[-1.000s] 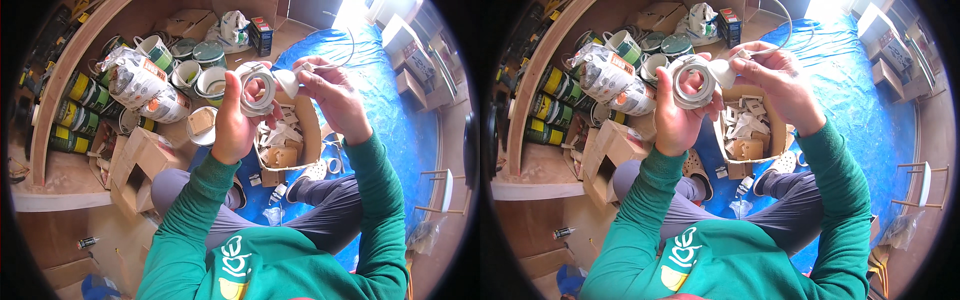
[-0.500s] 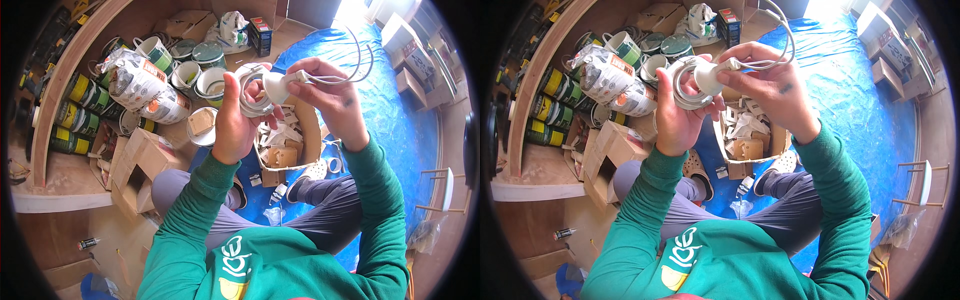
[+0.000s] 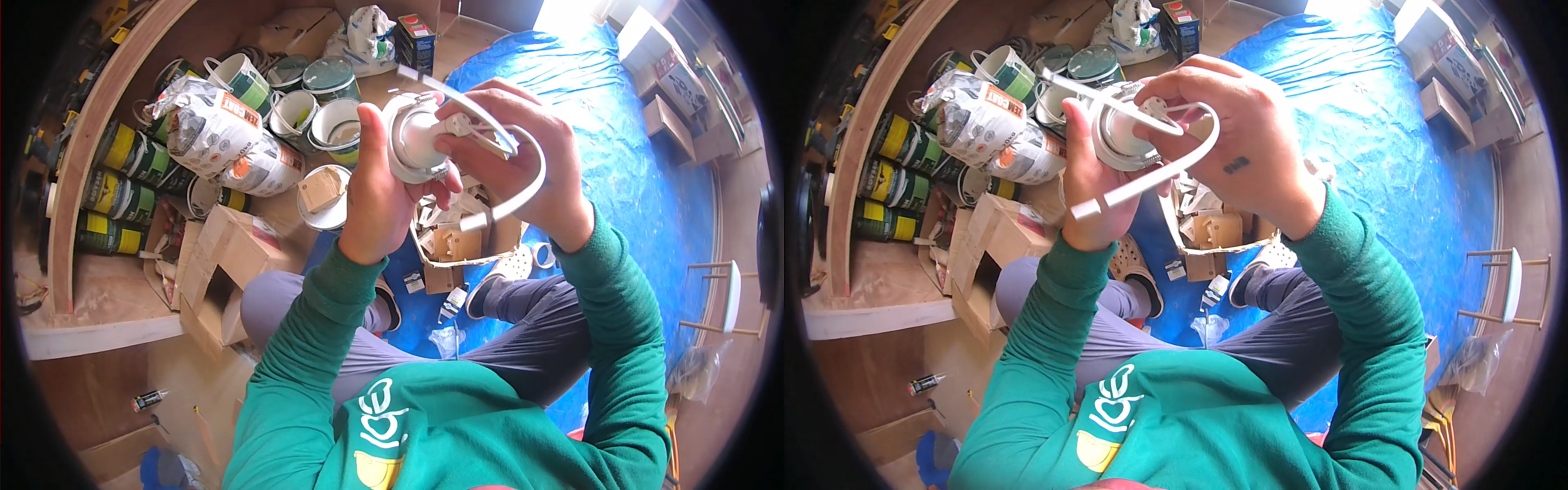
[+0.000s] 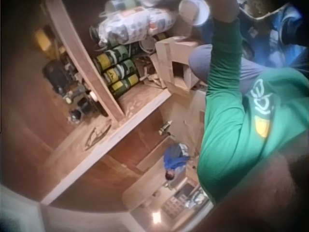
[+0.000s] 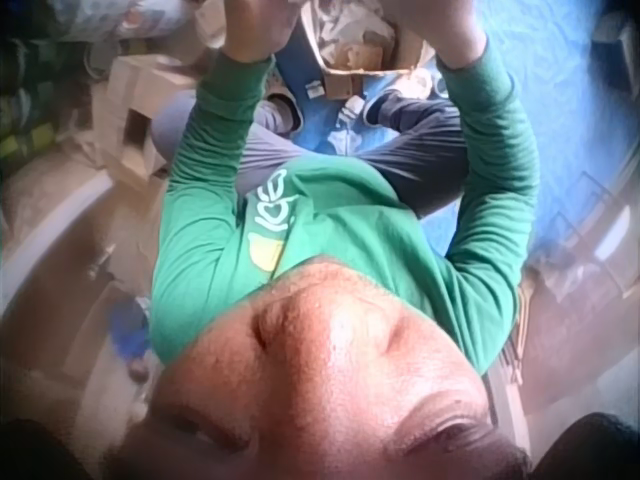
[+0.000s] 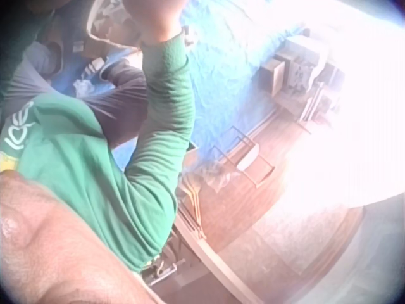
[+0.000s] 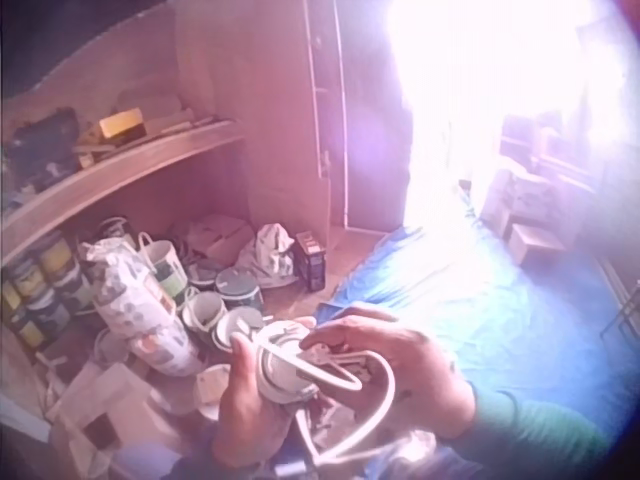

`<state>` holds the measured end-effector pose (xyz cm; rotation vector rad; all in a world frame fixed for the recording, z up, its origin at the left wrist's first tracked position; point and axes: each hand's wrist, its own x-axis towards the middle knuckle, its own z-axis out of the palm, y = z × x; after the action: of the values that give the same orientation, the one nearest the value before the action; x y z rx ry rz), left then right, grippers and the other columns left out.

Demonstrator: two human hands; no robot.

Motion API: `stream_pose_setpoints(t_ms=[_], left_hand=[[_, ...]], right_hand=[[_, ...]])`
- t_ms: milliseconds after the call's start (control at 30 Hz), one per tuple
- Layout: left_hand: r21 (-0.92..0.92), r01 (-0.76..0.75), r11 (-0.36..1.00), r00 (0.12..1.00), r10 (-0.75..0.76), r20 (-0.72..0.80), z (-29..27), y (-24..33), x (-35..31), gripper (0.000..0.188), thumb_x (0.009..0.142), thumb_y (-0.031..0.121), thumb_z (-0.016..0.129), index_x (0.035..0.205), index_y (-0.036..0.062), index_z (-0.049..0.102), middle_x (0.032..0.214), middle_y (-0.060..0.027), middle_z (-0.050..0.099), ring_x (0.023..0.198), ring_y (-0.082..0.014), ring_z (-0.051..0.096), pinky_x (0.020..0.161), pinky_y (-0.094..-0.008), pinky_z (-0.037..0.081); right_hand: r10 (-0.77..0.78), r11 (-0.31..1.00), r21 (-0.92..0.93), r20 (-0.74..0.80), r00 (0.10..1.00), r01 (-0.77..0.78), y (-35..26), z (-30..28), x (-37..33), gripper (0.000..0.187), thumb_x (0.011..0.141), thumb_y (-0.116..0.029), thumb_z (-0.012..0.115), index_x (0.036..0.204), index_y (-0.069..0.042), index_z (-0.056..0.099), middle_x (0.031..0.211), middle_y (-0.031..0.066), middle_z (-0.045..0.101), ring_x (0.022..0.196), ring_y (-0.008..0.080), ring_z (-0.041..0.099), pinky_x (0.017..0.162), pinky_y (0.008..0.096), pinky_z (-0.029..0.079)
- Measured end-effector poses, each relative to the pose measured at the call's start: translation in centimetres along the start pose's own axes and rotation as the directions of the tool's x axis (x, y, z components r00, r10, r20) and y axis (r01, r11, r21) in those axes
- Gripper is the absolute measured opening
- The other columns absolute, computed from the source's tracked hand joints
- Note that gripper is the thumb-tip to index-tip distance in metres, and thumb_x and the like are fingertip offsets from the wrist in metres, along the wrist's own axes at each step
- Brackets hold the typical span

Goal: The person sorts through a cardboard box of lighting components by hand, removes a white recessed light fixture from a package, and attaches a trim ring to the fixture housing.

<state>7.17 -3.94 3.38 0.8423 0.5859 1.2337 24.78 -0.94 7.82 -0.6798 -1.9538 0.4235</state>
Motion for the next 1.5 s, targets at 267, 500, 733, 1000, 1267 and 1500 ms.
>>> stream_pose_setpoints(t_ms=[267, 500, 733, 1000, 1267, 1500], left_hand=[[-0.009, 0.042, 0.999, 0.999, -0.042, 0.008, -0.2, -0.1, -0.1, 0.090, 0.101, 0.079, 0.017, 0.137, 0.0053, 0.054, 0.105, -0.0084, 0.069, 0.076, -0.0178, 0.069, 0.057, -0.0298, 0.055], [-0.081, 0.087, 0.993, 0.995, -0.083, 0.053, 0.4, 0.3, 0.0, 0.092, 0.099, 0.081, 0.014, 0.130, 0.0052, 0.056, 0.102, -0.0094, 0.070, 0.073, -0.0214, 0.071, 0.056, -0.0320, 0.055], [-0.033, 0.056, 0.998, 0.997, -0.054, 0.058, 0.1, 0.3, 0.0, 0.091, 0.099, 0.082, 0.015, 0.127, 0.0056, 0.058, 0.096, -0.0081, 0.070, 0.072, -0.0205, 0.071, 0.054, -0.0300, 0.055], [-0.016, 0.064, 0.998, 0.997, -0.063, 0.048, -0.3, -0.1, 0.1, 0.090, 0.099, 0.081, 0.018, 0.126, 0.0053, 0.058, 0.094, -0.0091, 0.070, 0.068, -0.0200, 0.071, 0.051, -0.0286, 0.055], [-0.012, 0.097, 0.995, 0.993, -0.096, 0.067, -0.3, 0.1, 0.0, 0.093, 0.098, 0.083, 0.018, 0.124, 0.0046, 0.060, 0.093, -0.0092, 0.071, 0.068, -0.0201, 0.071, 0.050, -0.0294, 0.055], [-0.054, 0.125, 0.991, 0.992, -0.123, 0.042, -0.5, 0.0, -0.1, 0.093, 0.097, 0.084, 0.017, 0.124, 0.0065, 0.060, 0.090, -0.0082, 0.071, 0.068, -0.0199, 0.071, 0.052, -0.0305, 0.054]], right_hand=[[0.077, 0.996, -0.067, 0.170, 0.982, -0.066, -0.6, -1.2, 0.1, 0.032, 0.080, -0.004, 0.085, 0.111, 0.000, 0.075, 0.104, 0.0135, 0.074, 0.095, 0.0256, 0.073, 0.087, 0.0362, 0.060], [0.048, 0.994, -0.100, 0.133, 0.990, -0.035, -0.8, -1.4, -0.1, 0.030, 0.080, -0.005, 0.085, 0.109, -0.002, 0.076, 0.102, 0.0128, 0.074, 0.091, 0.0246, 0.074, 0.082, 0.0345, 0.060], [0.020, 0.999, 0.029, 0.135, 0.991, -0.024, -0.5, -1.0, -0.2, 0.030, 0.083, -0.003, 0.084, 0.111, -0.001, 0.075, 0.103, 0.0119, 0.074, 0.094, 0.0230, 0.075, 0.087, 0.0357, 0.062], [0.078, 0.992, 0.091, 0.078, 0.994, -0.085, -1.0, -0.5, -0.5, 0.031, 0.082, -0.002, 0.083, 0.111, 0.002, 0.073, 0.102, 0.0128, 0.073, 0.096, 0.0237, 0.073, 0.086, 0.0340, 0.061], [0.073, 0.996, 0.033, 0.128, 0.989, -0.078, -1.8, -0.7, 0.0, 0.026, 0.083, -0.005, 0.082, 0.106, 0.002, 0.074, 0.096, 0.0121, 0.071, 0.088, 0.0219, 0.070, 0.081, 0.0329, 0.057], [0.045, 0.994, -0.107, 0.118, 0.992, -0.032, -2.0, -0.7, -0.4, 0.029, 0.080, -0.004, 0.082, 0.107, 0.002, 0.074, 0.095, 0.0115, 0.070, 0.086, 0.0228, 0.070, 0.076, 0.0323, 0.057]])
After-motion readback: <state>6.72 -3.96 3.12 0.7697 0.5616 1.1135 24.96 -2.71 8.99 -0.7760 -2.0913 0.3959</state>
